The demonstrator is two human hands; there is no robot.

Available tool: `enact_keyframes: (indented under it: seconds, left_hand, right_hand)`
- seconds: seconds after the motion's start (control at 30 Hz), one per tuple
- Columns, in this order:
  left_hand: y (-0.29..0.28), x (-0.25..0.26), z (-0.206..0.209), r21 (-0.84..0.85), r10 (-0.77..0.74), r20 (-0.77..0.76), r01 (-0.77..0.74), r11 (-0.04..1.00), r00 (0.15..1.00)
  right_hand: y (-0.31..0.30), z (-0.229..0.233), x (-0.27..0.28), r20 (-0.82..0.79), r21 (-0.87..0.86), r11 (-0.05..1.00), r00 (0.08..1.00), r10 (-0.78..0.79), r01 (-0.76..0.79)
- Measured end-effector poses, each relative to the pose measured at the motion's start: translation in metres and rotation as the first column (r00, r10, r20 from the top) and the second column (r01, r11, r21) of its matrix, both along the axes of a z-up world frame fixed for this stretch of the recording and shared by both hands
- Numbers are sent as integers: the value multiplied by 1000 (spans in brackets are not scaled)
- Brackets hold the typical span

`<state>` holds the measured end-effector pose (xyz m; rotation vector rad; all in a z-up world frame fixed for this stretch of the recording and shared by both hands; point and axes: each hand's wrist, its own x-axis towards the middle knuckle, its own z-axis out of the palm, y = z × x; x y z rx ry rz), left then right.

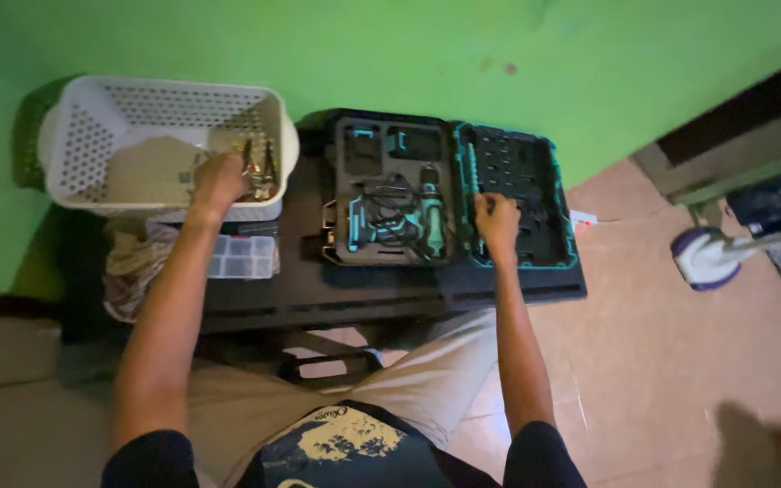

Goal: The person opens a teal toolbox, removes screws, drill bits, a charger, and a cordless drill, placing them into a white basket. They then wipe the inside of the toolbox with a cloth.

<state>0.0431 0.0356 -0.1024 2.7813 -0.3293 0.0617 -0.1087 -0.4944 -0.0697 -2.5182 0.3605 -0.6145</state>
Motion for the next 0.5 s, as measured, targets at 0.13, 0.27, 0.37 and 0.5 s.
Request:
enact_keyframes:
  seconds: [0.13, 0.27, 0.37, 0.5]
  left_hand:
    - [-3, 4, 2, -1, 30, -140, -31, 1000, 990]
    - [0, -12, 25, -4, 51, -13, -52, 999, 999]
    - [-6, -22, 48, -106, 37, 104, -26, 994, 994]
    - [-16, -36, 73, -244, 69, 298, 6, 970, 952]
  right_hand:
    - [-17, -36, 21, 79, -130, 991, 997, -4, 14]
    - [-14, -51, 53, -47, -269, 953, 987, -156, 137]
    - [-20, -57, 61, -65, -372, 916, 980, -188, 151]
    - [-17, -63, 57, -45, -396, 910, 987, -153, 123]
